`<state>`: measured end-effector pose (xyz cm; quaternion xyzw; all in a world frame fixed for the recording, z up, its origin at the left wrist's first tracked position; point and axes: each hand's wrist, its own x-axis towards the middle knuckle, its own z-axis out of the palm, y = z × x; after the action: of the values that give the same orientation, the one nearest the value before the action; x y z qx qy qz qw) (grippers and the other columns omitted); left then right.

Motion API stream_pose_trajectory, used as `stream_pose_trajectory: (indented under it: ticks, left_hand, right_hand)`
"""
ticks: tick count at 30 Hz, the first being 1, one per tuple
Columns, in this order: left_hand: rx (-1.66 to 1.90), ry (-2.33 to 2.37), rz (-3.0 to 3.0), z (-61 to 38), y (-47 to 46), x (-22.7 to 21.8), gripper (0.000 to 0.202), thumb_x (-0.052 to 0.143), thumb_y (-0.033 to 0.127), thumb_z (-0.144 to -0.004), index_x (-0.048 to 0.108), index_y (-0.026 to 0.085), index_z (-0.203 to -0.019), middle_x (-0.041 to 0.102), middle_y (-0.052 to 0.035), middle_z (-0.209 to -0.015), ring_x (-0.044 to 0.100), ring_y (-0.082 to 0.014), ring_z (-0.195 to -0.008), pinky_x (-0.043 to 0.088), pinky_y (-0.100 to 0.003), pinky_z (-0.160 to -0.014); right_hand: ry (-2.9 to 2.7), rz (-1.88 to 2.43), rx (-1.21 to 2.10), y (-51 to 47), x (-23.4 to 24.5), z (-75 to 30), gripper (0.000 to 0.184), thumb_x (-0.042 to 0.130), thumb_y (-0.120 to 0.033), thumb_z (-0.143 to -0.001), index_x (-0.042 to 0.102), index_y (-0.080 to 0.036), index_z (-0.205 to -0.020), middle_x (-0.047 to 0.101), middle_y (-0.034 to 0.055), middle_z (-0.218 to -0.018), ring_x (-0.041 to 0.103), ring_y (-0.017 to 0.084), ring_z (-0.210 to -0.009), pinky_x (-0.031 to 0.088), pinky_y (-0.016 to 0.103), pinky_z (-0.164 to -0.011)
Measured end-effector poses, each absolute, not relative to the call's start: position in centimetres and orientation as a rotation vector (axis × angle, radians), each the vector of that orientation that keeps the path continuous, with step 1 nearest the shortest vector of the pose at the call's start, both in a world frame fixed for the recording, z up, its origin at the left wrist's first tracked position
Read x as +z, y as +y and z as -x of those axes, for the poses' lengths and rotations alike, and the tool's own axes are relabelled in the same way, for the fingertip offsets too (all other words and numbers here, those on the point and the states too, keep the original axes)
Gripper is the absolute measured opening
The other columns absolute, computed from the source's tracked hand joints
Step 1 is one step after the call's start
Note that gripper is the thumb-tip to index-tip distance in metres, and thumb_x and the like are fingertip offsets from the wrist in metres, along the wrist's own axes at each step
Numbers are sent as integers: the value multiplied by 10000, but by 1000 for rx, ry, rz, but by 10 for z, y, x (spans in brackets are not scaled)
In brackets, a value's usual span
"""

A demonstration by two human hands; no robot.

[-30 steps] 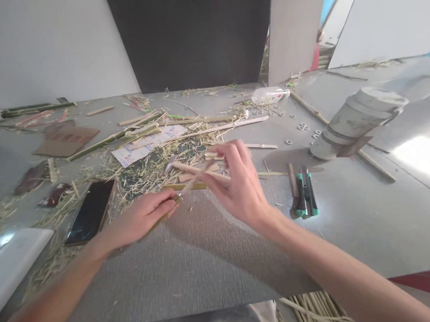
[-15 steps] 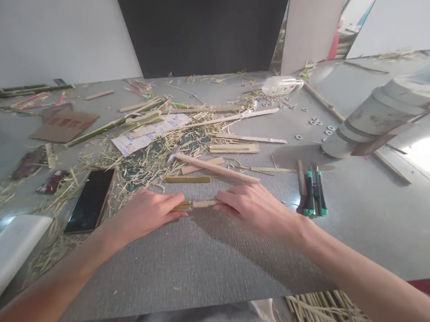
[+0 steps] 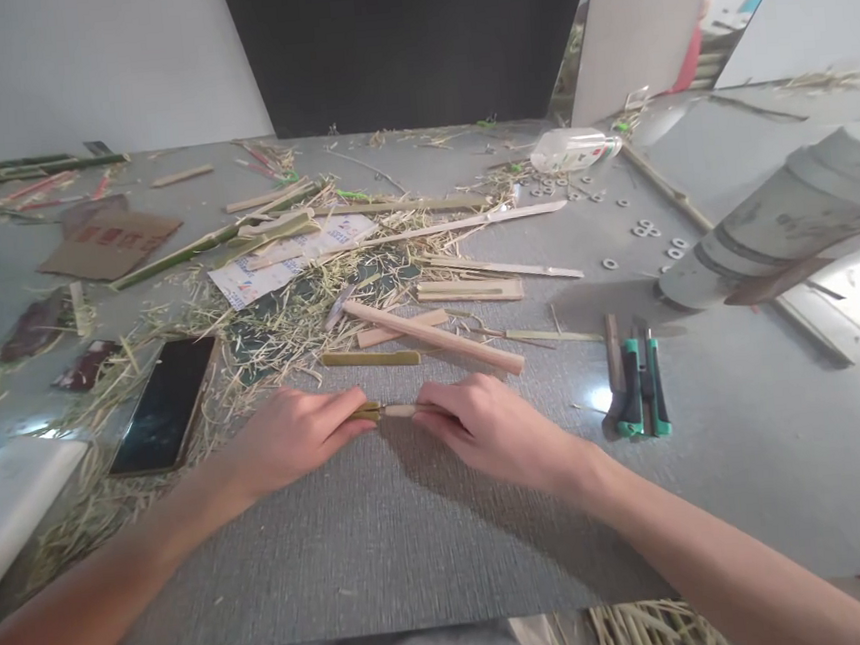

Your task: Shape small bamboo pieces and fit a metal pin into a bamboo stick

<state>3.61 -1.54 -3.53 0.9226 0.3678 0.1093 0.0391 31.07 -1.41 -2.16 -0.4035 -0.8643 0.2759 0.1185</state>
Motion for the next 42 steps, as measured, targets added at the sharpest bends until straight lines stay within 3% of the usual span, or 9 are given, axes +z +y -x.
stream_pose_trajectory:
  ticks: [15,31,42]
  left_hand:
    - [460,1178,-2776,-38,-21,-45,396,342,469,-1112,554,186,-932,676,6,-678,624,-138,-532,240,-261,-444]
    - [401,1165,-2919,-36,-20,-48,395,351,470,-1107,540,179,-917,610,14,-596,600,-144,-482,183,-265,-434]
    - [411,1165,-2920,-34,-21,-52,365,349,460,-1110,531,184,-957,644,11,-624,614,-155,-503,206,-277,-451]
  right_hand:
    - [-2309,1388,762,-44,-30,-295,331,447,-318,-1074,504,-181,-778,470,-20,-603,320,99,-536,225,266,-548]
    - [-2272,1467,667,-62,-38,-286,299,401,-337,-1081,507,-184,-847,527,-9,-629,443,106,-549,212,248,-560]
    - [-2221,1530,591,-72,-43,-280,289,400,-335,-1070,506,-188,-845,532,-14,-619,403,102,-508,180,241,-552]
